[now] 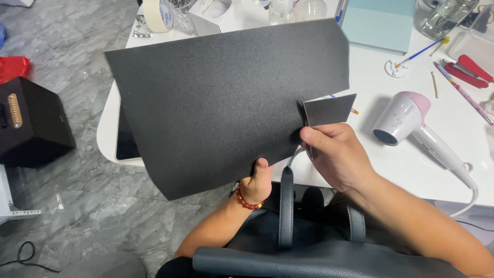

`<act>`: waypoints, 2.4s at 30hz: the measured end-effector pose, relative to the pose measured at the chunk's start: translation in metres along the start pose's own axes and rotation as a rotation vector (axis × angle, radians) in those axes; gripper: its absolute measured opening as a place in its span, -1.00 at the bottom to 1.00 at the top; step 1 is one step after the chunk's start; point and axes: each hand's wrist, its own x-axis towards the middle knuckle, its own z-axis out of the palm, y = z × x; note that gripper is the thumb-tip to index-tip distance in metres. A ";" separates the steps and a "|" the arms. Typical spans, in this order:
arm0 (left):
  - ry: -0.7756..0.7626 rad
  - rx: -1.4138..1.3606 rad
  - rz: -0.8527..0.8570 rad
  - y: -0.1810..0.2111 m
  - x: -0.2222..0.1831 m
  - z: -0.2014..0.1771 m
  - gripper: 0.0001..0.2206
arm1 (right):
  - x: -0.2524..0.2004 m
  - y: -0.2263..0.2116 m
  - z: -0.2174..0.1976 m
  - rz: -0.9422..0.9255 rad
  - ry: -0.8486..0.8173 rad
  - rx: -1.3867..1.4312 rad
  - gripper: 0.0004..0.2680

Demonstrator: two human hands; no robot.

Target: Repairing the edge of a leather handbag handle using a hair dryer, scissors, and sandpaper.

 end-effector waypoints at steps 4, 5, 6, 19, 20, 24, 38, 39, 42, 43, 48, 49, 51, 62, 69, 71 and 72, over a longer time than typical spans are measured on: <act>-0.090 -0.184 0.092 0.114 0.030 0.038 -0.55 | 0.018 0.000 0.006 0.059 0.046 -0.064 -0.89; -0.118 -0.241 0.147 0.145 0.039 0.048 -0.51 | 0.022 0.002 0.006 0.072 0.057 -0.084 -0.88; -0.114 -0.241 0.146 0.145 0.039 0.046 -0.51 | 0.023 0.003 0.006 0.075 0.056 -0.085 -0.88; -0.115 -0.575 0.170 0.176 0.064 0.039 -0.52 | 0.023 0.002 -0.011 0.071 0.010 -0.195 -0.75; -0.109 -0.571 0.187 0.180 0.066 0.039 -0.53 | 0.024 0.007 -0.023 0.045 0.037 -0.196 -0.73; -0.139 -0.549 0.195 0.180 0.067 0.035 -0.54 | 0.023 -0.023 0.008 -0.066 0.047 -0.164 -0.66; -0.183 -0.628 0.078 0.186 0.069 0.032 -0.51 | 0.036 -0.022 0.010 -0.073 0.212 -0.330 -0.74; -0.183 -0.628 0.078 0.184 0.069 0.030 -0.51 | 0.035 -0.022 0.010 -0.072 0.211 -0.330 -0.74; -0.185 -0.616 0.117 0.180 0.073 0.025 -0.53 | 0.032 -0.022 0.008 -0.137 0.220 -0.348 -0.85; -0.162 -0.614 0.148 0.179 0.076 0.024 -0.55 | 0.030 -0.022 0.008 -0.207 0.227 -0.369 -0.87; -0.128 -0.651 0.219 0.183 0.079 0.021 -0.59 | 0.020 -0.023 0.004 -0.408 0.259 -0.453 -0.92; -0.135 -0.701 0.201 0.188 0.080 0.022 -0.60 | 0.019 -0.022 0.002 -0.449 0.262 -0.438 -0.93; -0.143 -0.750 0.182 0.196 0.080 0.024 -0.61 | 0.017 -0.020 -0.001 -0.491 0.265 -0.422 -0.93; -0.109 -0.817 0.167 0.209 0.089 0.034 -0.64 | 0.017 -0.018 -0.012 -0.591 0.297 -0.399 -0.93; -0.096 -0.871 0.132 0.224 0.092 0.047 -0.64 | 0.012 -0.024 -0.011 -0.561 0.292 -0.483 -0.89; -0.093 -0.895 0.117 0.222 0.090 0.047 -0.64 | 0.010 -0.026 -0.011 -0.562 0.233 -0.454 -0.81; -0.092 -0.895 0.118 0.205 0.087 0.041 -0.64 | 0.012 -0.027 -0.014 -0.563 0.231 -0.454 -0.81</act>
